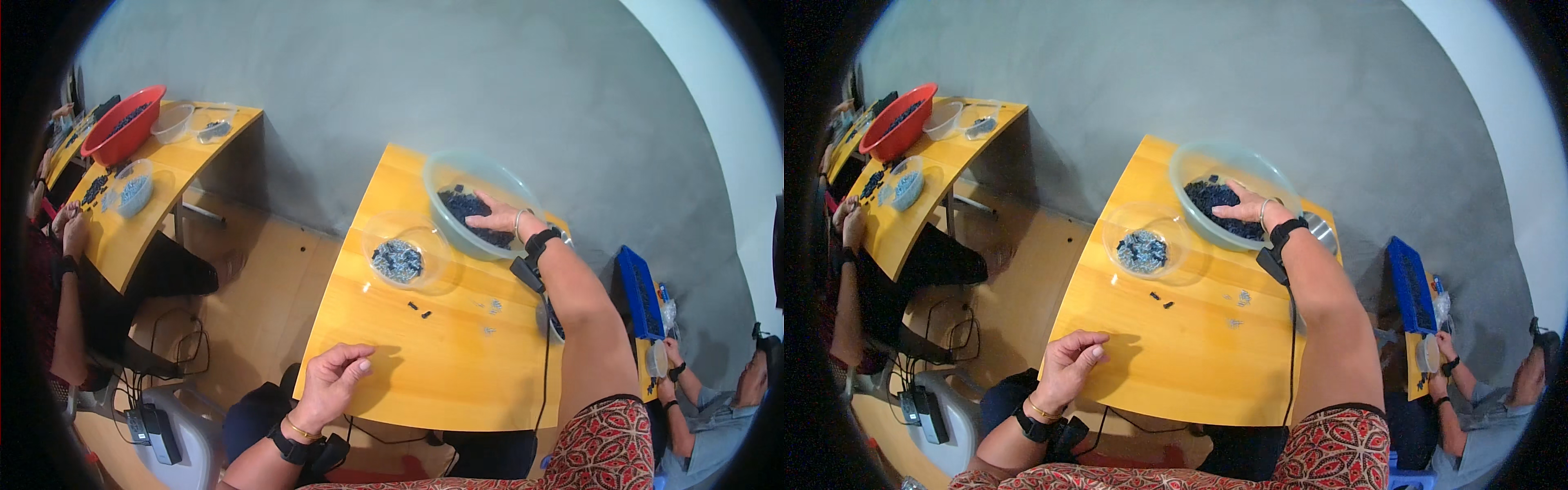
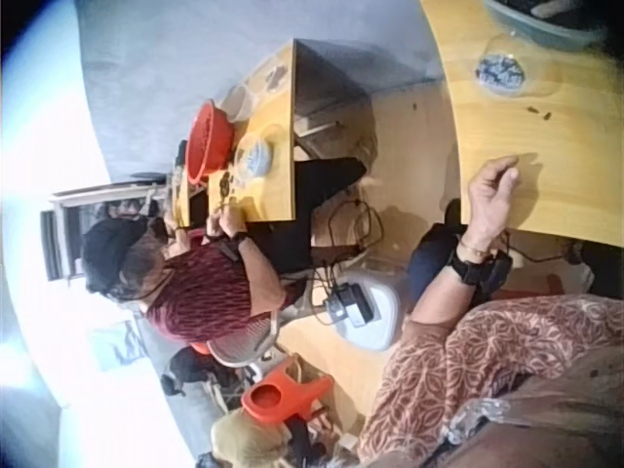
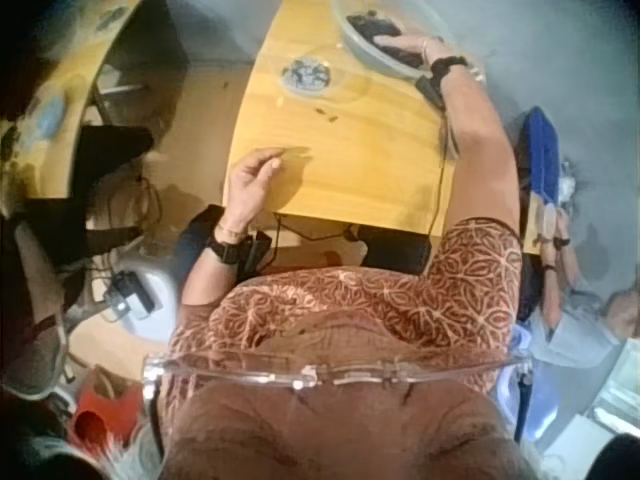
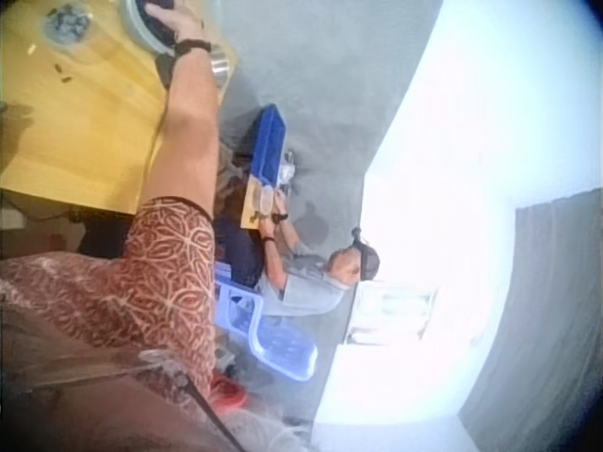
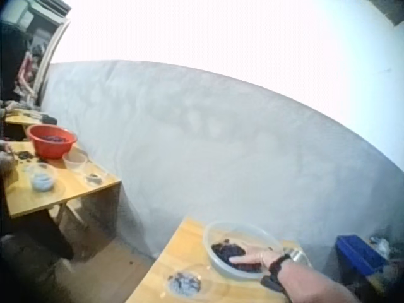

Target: Assembling small plastic cylinders with metal clips by hand.

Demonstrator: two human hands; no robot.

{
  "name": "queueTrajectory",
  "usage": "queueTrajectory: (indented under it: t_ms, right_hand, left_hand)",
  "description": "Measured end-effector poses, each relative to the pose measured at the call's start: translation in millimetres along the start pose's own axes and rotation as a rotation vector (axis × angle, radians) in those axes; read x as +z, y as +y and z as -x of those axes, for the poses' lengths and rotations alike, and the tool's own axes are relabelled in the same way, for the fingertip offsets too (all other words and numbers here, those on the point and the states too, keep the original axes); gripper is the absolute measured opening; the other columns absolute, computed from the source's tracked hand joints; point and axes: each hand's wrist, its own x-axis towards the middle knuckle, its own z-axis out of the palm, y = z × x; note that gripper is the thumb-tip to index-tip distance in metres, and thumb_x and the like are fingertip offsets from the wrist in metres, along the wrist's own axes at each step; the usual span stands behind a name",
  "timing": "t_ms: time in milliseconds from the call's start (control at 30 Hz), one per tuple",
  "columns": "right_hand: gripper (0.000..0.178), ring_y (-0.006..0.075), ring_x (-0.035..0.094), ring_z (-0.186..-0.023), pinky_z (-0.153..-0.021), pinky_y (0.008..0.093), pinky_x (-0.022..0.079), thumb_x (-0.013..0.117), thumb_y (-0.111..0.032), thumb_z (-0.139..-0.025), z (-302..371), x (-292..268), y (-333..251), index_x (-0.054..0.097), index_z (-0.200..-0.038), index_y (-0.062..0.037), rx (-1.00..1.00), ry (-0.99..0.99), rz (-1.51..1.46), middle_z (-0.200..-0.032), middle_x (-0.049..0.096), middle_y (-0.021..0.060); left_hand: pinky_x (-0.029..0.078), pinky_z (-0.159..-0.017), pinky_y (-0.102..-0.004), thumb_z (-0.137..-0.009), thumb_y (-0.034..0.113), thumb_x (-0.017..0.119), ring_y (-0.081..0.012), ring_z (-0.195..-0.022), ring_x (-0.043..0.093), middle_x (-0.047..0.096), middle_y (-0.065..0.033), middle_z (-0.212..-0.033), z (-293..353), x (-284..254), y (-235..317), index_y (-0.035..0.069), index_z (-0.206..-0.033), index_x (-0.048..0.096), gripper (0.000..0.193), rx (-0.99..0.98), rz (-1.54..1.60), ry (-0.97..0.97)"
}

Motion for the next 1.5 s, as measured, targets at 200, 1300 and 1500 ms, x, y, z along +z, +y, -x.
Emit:
queueTrajectory:
  t_ms: [200,1300,1500]
  right_hand:
    - [0.092,0.0355,0.015,-0.130,-0.103,0.0449,0.023,0.061,-0.059,-0.065,-17,19,-16,0.013,-0.138,-0.0303,-0.054,-0.297,0.202,-0.143,0.010,0.0179]
    - [0.010,0.0085,0.045,-0.048,-0.033,0.0232,0.034,0.057,-0.015,-0.080,-2,13,7,0.053,-0.084,-0.0073,0.126,0.024,-0.812,-0.058,0.045,-0.0004]
    - [0.012,0.0078,0.043,-0.049,-0.035,0.0218,0.034,0.058,-0.016,-0.080,2,9,1,0.052,-0.087,-0.0067,0.041,0.251,-0.936,-0.062,0.044,-0.0012]
  left_hand:
    - [0.046,-0.070,-0.0212,-0.083,0.003,0.056,-0.0095,-0.075,0.056,0.057,-0.0035,-0.084,-4,-3,4,-0.001,-0.100,0.059,0.017,0.010,-0.020,-0.008]
    - [0.042,-0.066,-0.0209,-0.082,0.006,0.059,-0.0099,-0.071,0.053,0.055,-0.0037,-0.078,-5,1,-1,-0.002,-0.096,0.060,0.016,0.180,-0.296,-0.025]
    - [0.042,-0.064,-0.0218,-0.080,0.004,0.060,-0.0116,-0.069,0.052,0.055,-0.0053,-0.076,-5,4,1,-0.002,-0.095,0.060,0.016,0.220,-0.350,-0.007]
